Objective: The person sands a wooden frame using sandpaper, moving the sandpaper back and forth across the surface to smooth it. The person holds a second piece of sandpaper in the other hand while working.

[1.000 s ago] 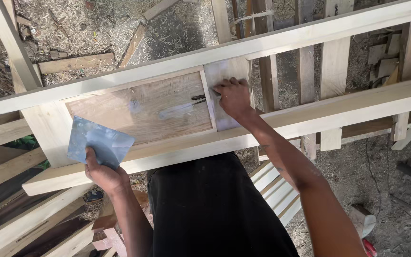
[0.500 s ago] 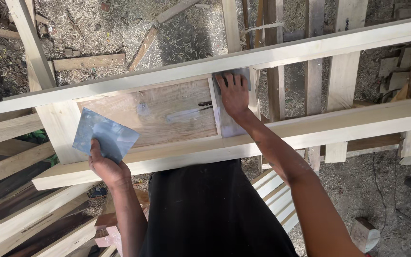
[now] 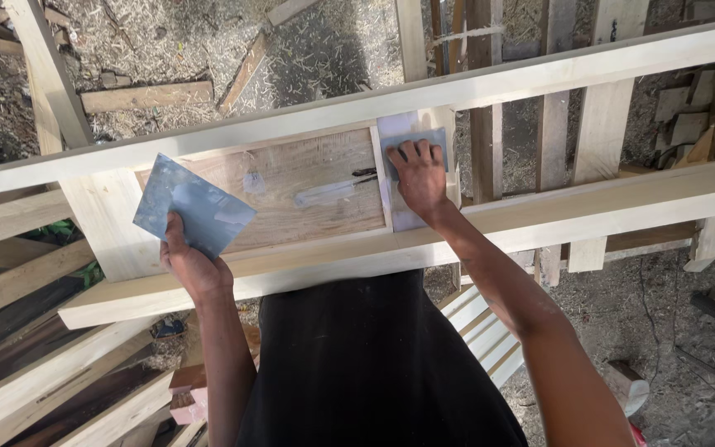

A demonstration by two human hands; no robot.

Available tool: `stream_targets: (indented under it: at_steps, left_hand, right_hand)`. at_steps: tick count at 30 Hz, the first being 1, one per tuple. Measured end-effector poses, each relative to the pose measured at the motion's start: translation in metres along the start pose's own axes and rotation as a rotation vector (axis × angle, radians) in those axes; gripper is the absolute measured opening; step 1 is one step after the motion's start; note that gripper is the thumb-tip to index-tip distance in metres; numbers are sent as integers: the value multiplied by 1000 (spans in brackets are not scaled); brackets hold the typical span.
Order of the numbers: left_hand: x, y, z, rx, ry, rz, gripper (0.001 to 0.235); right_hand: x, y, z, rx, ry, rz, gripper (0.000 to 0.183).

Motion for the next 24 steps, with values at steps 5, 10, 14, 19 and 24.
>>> stream_targets:
  at_steps: [5, 10, 14, 19, 24]
  left_hand:
    - [-1, -1, -5, 19, -36, -35, 34]
    - [-36, -12, -26, 95, -211, -33, 38]
    - [-78, -41, -45, 141, -306, 33, 43]
    - [-126, -25, -76, 72, -423, -137, 45]
    - [-127, 5, -103, -54, -410, -103, 40]
  right_hand:
    - [42, 17, 3, -74, -51, 141, 48]
    - [103, 3, 0, -210, 42, 809, 54]
    - [141, -49, 3, -2, 268, 1331, 37]
    - [160, -93, 1, 142, 653, 1275, 31]
    - [160, -100, -6, 79, 737, 1062, 34]
Point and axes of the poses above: each hand's wrist, its own z-axis towards the middle knuckle, its own x-axis out of the back of the hand, y = z × x, the point moved 7 cm from there along z, towards the middle knuckle, and after that the axes turned 5 degrees about -z, right-handed, at the moved point
